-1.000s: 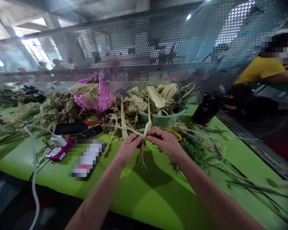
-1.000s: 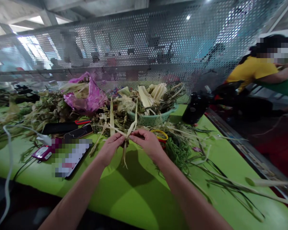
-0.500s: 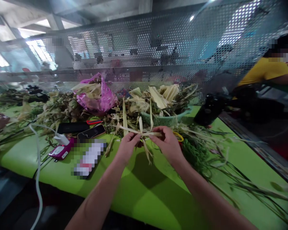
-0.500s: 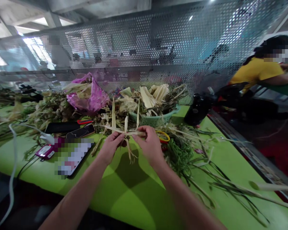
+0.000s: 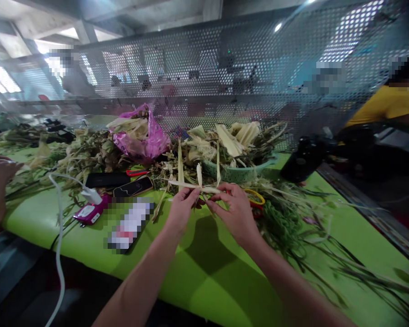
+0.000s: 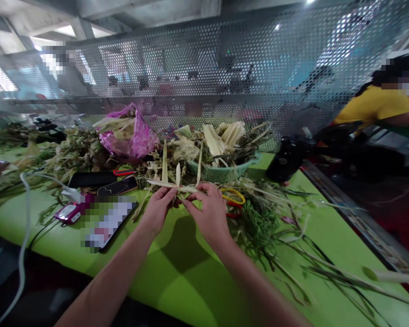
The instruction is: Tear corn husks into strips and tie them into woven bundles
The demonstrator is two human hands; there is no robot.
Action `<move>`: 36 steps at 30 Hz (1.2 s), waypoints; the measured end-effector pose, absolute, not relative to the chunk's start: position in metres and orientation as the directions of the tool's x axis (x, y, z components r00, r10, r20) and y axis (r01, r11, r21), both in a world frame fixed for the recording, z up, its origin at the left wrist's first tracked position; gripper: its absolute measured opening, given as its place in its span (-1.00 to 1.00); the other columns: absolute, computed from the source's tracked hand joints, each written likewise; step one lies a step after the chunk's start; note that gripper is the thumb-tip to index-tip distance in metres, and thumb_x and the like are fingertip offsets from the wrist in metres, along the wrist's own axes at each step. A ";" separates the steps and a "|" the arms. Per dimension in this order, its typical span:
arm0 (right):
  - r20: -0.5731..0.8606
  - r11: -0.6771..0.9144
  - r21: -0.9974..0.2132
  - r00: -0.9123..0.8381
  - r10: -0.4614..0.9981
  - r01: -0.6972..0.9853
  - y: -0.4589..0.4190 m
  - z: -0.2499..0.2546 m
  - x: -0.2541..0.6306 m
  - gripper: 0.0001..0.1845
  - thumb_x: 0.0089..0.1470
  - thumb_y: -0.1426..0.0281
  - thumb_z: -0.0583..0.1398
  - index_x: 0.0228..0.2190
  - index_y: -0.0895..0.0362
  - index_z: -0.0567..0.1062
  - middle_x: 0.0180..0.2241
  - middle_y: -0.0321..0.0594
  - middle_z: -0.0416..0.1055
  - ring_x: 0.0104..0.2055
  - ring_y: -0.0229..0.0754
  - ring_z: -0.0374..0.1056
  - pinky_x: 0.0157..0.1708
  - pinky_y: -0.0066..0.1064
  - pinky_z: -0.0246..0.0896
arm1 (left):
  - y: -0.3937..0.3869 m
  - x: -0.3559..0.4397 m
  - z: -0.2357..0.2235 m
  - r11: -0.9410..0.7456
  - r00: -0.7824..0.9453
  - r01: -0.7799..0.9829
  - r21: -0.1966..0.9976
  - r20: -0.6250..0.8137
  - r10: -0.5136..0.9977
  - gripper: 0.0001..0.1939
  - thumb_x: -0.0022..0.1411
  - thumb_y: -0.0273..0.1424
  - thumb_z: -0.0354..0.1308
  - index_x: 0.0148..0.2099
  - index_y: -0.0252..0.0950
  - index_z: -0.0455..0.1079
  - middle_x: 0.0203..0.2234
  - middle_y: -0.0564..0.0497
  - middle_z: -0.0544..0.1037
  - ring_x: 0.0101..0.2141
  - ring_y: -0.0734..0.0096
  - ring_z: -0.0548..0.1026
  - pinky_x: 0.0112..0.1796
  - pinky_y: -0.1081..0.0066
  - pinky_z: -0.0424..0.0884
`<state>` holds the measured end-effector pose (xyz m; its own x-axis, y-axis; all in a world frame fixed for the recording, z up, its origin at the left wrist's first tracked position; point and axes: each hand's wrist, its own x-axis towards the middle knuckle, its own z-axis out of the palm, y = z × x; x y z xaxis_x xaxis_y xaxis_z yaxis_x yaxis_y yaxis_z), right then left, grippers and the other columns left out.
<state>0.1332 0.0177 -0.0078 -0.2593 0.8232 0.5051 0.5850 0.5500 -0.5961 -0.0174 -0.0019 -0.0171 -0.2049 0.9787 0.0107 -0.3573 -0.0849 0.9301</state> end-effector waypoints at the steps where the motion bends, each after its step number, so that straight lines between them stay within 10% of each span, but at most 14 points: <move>1: 0.503 0.551 -0.613 -0.258 0.825 0.566 0.018 -0.009 0.132 -0.81 0.01 0.22 0.27 -0.48 0.08 0.56 -0.15 -0.10 0.33 -0.06 0.03 0.25 -0.07 -0.10 0.13 | -0.002 -0.018 -0.018 -0.083 -0.199 -0.373 0.924 0.007 0.980 -0.67 0.01 -0.21 0.29 -0.25 -0.35 0.45 -0.48 0.06 0.47 -0.53 0.58 0.38 -0.47 0.51 0.25; 17: 0.500 0.601 -0.590 -0.342 0.796 0.539 0.015 -0.020 0.124 -0.90 0.02 0.42 0.23 -0.52 0.11 0.46 -0.04 -0.08 0.33 0.03 0.03 0.23 -0.04 -0.10 0.13 | 0.000 -0.017 -0.023 0.019 -0.176 -0.646 0.763 -0.172 0.969 -0.73 -0.09 -0.34 0.36 -0.36 -0.36 0.40 -0.51 0.04 0.52 -0.54 0.56 0.45 -0.51 0.53 0.33; 27: 0.350 0.433 -0.816 -0.268 0.898 0.383 0.023 0.002 0.143 -0.76 0.09 0.24 0.16 -0.25 0.11 0.48 -0.28 -0.15 0.47 -0.30 -0.12 0.34 -0.32 -0.31 0.22 | -0.003 -0.014 -0.016 -0.043 -0.080 -0.333 0.942 0.018 0.997 -0.75 -0.01 -0.28 0.30 -0.35 -0.38 0.47 -0.54 0.03 0.49 -0.57 0.55 0.40 -0.46 0.46 0.38; 36: 0.539 0.606 -0.675 -0.281 0.794 0.420 0.020 -0.002 0.139 -0.88 0.03 0.34 0.23 -0.50 0.08 0.50 -0.44 -0.19 0.44 -0.28 -0.07 0.34 -0.23 -0.25 0.20 | -0.005 -0.007 -0.021 0.013 0.027 -0.238 0.971 -0.007 1.000 -0.80 0.03 -0.31 0.27 -0.43 -0.36 0.42 -0.62 0.05 0.45 -0.64 0.55 0.38 -0.54 0.49 0.34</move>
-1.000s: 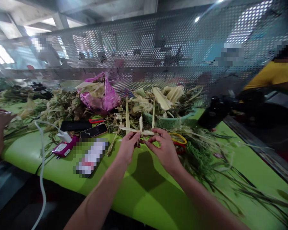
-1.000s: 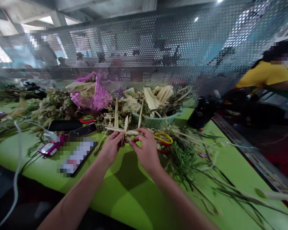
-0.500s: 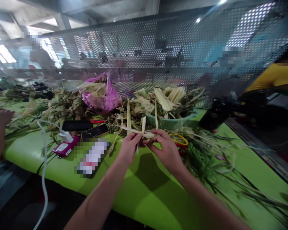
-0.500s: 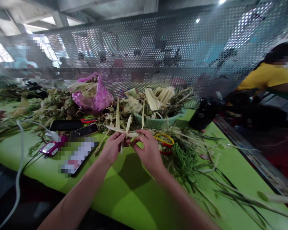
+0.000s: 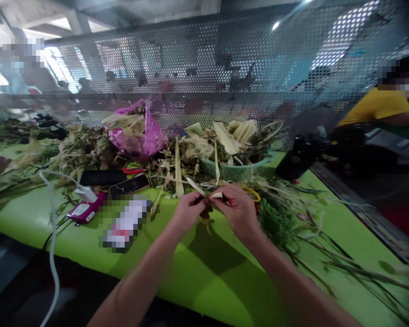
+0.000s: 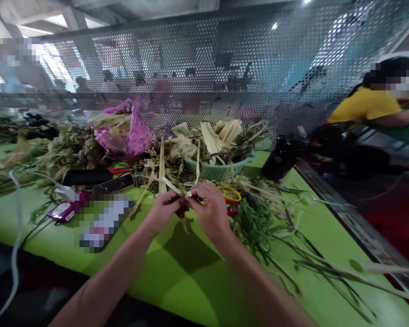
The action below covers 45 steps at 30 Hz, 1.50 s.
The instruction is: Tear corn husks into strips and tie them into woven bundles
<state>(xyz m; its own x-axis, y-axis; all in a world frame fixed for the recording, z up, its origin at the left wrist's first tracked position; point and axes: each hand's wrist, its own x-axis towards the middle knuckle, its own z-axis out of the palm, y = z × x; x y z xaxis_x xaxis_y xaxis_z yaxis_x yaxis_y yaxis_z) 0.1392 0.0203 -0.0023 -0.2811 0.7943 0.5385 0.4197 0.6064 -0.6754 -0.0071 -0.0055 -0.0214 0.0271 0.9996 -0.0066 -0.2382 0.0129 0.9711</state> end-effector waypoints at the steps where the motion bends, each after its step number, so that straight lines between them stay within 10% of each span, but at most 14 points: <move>1: 0.535 0.601 -0.678 -0.277 0.798 0.424 0.020 -0.001 0.140 -0.90 0.04 0.34 0.22 -0.47 0.08 0.50 -0.42 -0.19 0.44 -0.29 -0.08 0.34 -0.25 -0.27 0.21 | -0.006 -0.008 -0.020 0.036 0.020 -0.269 0.962 -0.032 0.999 -0.79 0.02 -0.30 0.28 -0.41 -0.36 0.42 -0.60 0.03 0.47 -0.63 0.53 0.41 -0.52 0.48 0.36; 5: 0.553 0.582 -0.668 -0.214 0.805 0.464 0.019 0.006 0.143 -0.77 0.05 0.31 0.22 -0.21 0.08 0.48 -0.29 -0.16 0.46 -0.34 -0.12 0.33 -0.31 -0.30 0.24 | -0.004 -0.014 -0.016 0.093 -0.031 -0.466 0.880 -0.121 0.992 -0.78 0.05 -0.31 0.28 -0.30 -0.34 0.40 -0.37 -0.07 0.58 -0.45 0.42 0.54 -0.42 0.43 0.43; 17: 0.473 0.876 -0.026 -0.766 0.435 0.482 0.000 -0.008 0.124 -0.65 0.12 0.55 0.09 -0.14 -0.03 0.51 -0.16 -0.19 0.50 -0.10 -0.05 0.31 -0.15 -0.21 0.12 | -0.003 -0.019 -0.015 0.106 -0.034 -0.671 0.734 -0.173 0.984 -0.71 -0.07 -0.35 0.36 -0.29 -0.35 0.41 -0.46 -0.02 0.55 -0.37 0.38 0.53 -0.33 0.42 0.42; 29: 0.662 0.743 -0.505 -0.356 0.660 0.439 0.013 0.007 0.139 -0.93 0.06 0.40 0.23 -0.40 0.07 0.55 -0.37 -0.20 0.52 -0.26 -0.11 0.37 -0.20 -0.26 0.23 | -0.004 -0.020 -0.014 0.045 0.097 -0.415 0.909 -0.005 0.995 -0.71 -0.08 -0.30 0.37 -0.31 -0.39 0.51 -0.43 -0.05 0.58 -0.42 0.44 0.49 -0.23 0.37 0.41; 35: 0.351 0.408 -0.882 -0.247 0.903 0.236 0.024 0.001 0.142 -0.85 -0.04 0.31 0.27 -0.43 0.14 0.49 -0.47 -0.24 0.44 -0.41 -0.17 0.35 -0.35 -0.33 0.25 | -0.006 -0.019 -0.013 0.084 0.162 -0.423 0.902 -0.016 0.987 -0.72 -0.05 -0.32 0.35 -0.29 -0.39 0.51 -0.41 -0.05 0.58 -0.41 0.43 0.51 -0.20 0.34 0.43; 45: 0.232 0.312 -0.920 -0.310 0.922 0.238 0.026 0.000 0.141 -0.64 -0.04 0.22 0.26 -0.20 0.13 0.45 -0.44 -0.24 0.43 -0.40 -0.19 0.34 -0.39 -0.37 0.23 | -0.006 -0.017 -0.012 0.041 0.025 -0.353 0.935 -0.034 0.999 -0.75 -0.05 -0.32 0.33 -0.34 -0.39 0.47 -0.48 -0.01 0.56 -0.49 0.48 0.49 -0.33 0.39 0.45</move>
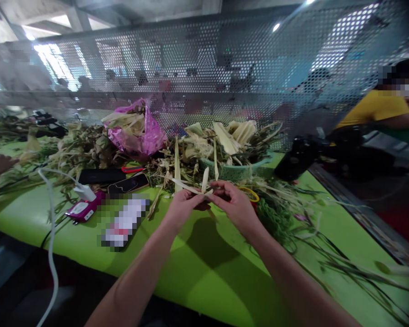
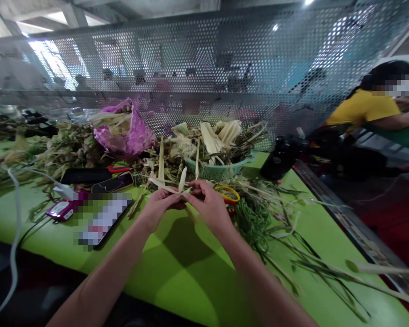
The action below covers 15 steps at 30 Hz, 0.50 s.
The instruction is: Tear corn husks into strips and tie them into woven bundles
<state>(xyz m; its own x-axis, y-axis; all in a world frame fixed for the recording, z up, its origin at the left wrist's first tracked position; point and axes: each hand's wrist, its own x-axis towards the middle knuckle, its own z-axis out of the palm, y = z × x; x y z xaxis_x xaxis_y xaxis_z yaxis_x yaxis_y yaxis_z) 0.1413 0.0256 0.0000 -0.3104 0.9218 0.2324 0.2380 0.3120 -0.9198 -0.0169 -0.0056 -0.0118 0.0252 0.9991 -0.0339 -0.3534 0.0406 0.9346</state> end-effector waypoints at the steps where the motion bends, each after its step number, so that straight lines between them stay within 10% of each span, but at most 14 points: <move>1: 0.218 0.310 -0.916 -0.332 0.918 0.255 0.026 0.001 0.142 -0.60 -0.02 0.21 0.25 -0.14 0.12 0.43 -0.44 -0.26 0.42 -0.41 -0.19 0.34 -0.41 -0.38 0.23 | -0.005 -0.018 -0.012 0.041 -0.005 -0.351 0.935 -0.046 0.999 -0.77 -0.04 -0.33 0.32 -0.35 -0.39 0.47 -0.48 -0.01 0.56 -0.50 0.48 0.49 -0.34 0.39 0.45; 9: 0.296 0.481 -0.845 -0.545 0.785 0.234 0.019 0.019 0.148 -0.65 -0.11 0.42 0.30 -0.19 0.09 0.49 -0.19 -0.19 0.49 -0.14 -0.11 0.40 -0.11 -0.29 0.25 | -0.001 -0.021 -0.014 0.010 -0.143 -0.227 0.974 -0.044 0.989 -0.88 0.01 -0.42 0.22 -0.40 -0.38 0.39 -0.59 0.06 0.47 -0.59 0.54 0.42 -0.47 0.46 0.42; 15: 0.359 0.478 -0.844 -0.405 0.841 0.245 0.020 0.005 0.142 -0.86 0.01 0.33 0.24 -0.35 0.09 0.56 -0.37 -0.23 0.53 -0.30 -0.14 0.42 -0.26 -0.33 0.29 | -0.001 -0.019 -0.019 -0.035 -0.038 0.027 0.999 0.036 0.999 -0.92 0.03 -0.46 0.12 -0.38 -0.37 0.39 -0.60 0.09 0.40 -0.58 0.53 0.36 -0.49 0.47 0.37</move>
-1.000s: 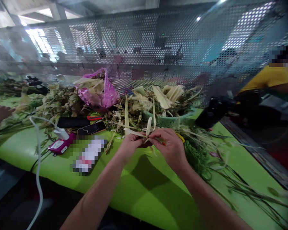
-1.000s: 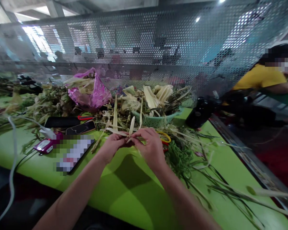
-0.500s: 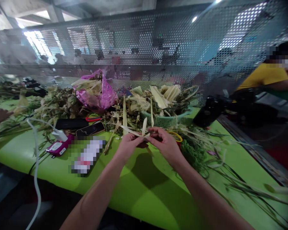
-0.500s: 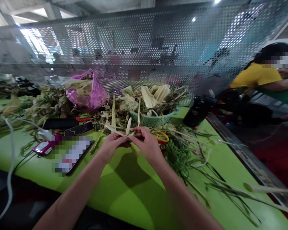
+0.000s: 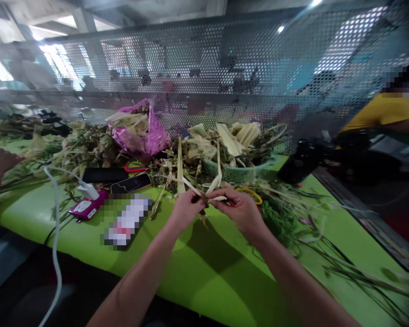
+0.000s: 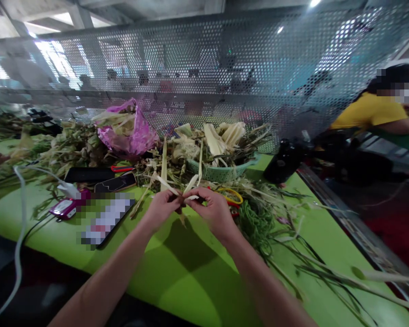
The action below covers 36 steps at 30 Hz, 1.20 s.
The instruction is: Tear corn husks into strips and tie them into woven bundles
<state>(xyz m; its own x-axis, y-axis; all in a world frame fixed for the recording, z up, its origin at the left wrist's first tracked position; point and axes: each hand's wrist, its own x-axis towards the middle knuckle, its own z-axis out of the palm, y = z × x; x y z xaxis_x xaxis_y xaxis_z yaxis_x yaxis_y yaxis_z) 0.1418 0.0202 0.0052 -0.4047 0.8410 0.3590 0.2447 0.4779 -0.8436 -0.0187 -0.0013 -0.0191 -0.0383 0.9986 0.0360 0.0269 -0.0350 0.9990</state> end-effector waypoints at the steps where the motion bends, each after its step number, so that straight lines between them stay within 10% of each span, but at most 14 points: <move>1: 0.367 0.472 -0.848 -0.377 0.850 0.239 0.021 0.001 0.141 -0.85 0.01 0.32 0.24 -0.34 0.09 0.56 -0.38 -0.23 0.52 -0.32 -0.14 0.42 -0.27 -0.32 0.29 | -0.002 -0.018 -0.019 -0.053 -0.013 0.073 0.996 0.055 0.998 -0.92 0.04 -0.46 0.10 -0.38 -0.37 0.40 -0.60 0.09 0.39 -0.57 0.54 0.35 -0.48 0.48 0.35; 11: 0.336 0.380 -0.914 -0.259 0.905 0.141 0.021 -0.005 0.136 -0.64 -0.01 0.30 0.26 -0.14 0.12 0.41 -0.44 -0.25 0.46 -0.40 -0.19 0.38 -0.37 -0.37 0.29 | -0.007 -0.015 -0.021 -0.225 0.084 0.212 0.951 0.211 0.974 -0.84 0.11 -0.41 0.09 -0.26 -0.36 0.40 -0.47 0.03 0.43 -0.43 0.47 0.32 -0.37 0.46 0.26; 29: 0.159 0.154 -0.987 -0.238 0.958 -0.043 0.022 -0.004 0.133 -0.72 -0.10 0.23 0.31 -0.35 0.13 0.49 -0.36 -0.19 0.47 -0.36 -0.19 0.37 -0.30 -0.32 0.34 | -0.009 -0.016 -0.010 -0.059 0.034 -0.171 0.983 0.066 0.997 -0.79 0.12 -0.26 0.14 -0.34 -0.34 0.38 -0.55 0.08 0.37 -0.51 0.54 0.29 -0.46 0.48 0.19; 36: 0.466 0.519 -0.832 -0.260 0.845 0.195 0.016 0.001 0.137 -0.90 0.02 0.34 0.26 -0.38 0.08 0.55 -0.36 -0.20 0.48 -0.30 -0.14 0.37 -0.24 -0.28 0.28 | -0.006 -0.015 -0.017 -0.014 0.068 -0.113 0.993 0.022 0.997 -0.86 0.06 -0.34 0.14 -0.41 -0.33 0.35 -0.62 0.13 0.30 -0.57 0.57 0.22 -0.50 0.50 0.11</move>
<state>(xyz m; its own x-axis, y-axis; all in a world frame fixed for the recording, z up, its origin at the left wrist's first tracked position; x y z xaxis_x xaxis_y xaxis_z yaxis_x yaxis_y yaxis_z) 0.1373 0.0163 0.0014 -0.2599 0.8455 0.4665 0.1952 0.5191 -0.8321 -0.0153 -0.0057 -0.0168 0.0677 0.9975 0.0221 -0.1132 -0.0143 0.9935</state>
